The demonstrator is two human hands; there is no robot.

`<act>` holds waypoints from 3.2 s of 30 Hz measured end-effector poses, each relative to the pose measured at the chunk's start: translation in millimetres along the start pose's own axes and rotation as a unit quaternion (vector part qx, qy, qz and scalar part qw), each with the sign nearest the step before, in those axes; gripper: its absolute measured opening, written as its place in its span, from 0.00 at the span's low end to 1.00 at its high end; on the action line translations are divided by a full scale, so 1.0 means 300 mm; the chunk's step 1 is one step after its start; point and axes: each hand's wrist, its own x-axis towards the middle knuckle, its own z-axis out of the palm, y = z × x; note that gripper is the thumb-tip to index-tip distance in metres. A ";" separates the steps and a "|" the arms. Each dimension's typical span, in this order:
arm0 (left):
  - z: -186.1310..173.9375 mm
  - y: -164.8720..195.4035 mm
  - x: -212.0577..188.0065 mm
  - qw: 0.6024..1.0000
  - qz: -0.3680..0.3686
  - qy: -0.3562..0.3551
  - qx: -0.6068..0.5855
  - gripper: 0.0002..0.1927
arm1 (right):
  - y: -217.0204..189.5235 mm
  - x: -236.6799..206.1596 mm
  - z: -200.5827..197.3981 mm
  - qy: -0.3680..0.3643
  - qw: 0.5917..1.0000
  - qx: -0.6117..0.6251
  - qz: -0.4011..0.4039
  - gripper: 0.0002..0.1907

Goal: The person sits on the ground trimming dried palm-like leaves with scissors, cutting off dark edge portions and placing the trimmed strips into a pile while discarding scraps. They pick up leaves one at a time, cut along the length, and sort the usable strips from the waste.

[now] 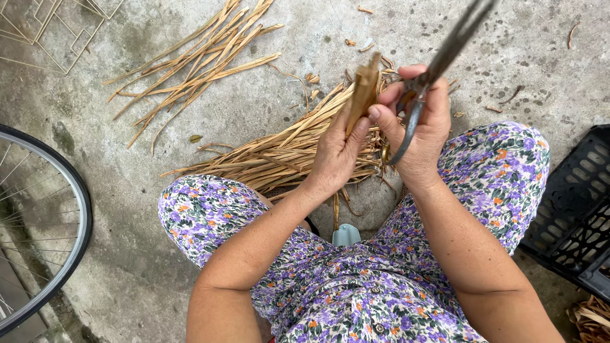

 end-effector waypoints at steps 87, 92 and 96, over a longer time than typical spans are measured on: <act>-0.130 0.058 0.073 0.922 -0.010 0.090 -0.375 0.08 | -0.065 -0.010 0.069 -0.093 0.938 -0.330 -0.047 0.45; -0.126 0.054 0.072 0.918 -0.014 0.082 -0.388 0.08 | -0.067 -0.011 0.073 -0.085 0.935 -0.342 -0.051 0.44; -0.126 0.058 0.074 0.922 -0.024 0.084 -0.378 0.08 | -0.061 -0.015 0.077 -0.076 0.940 -0.332 0.006 0.41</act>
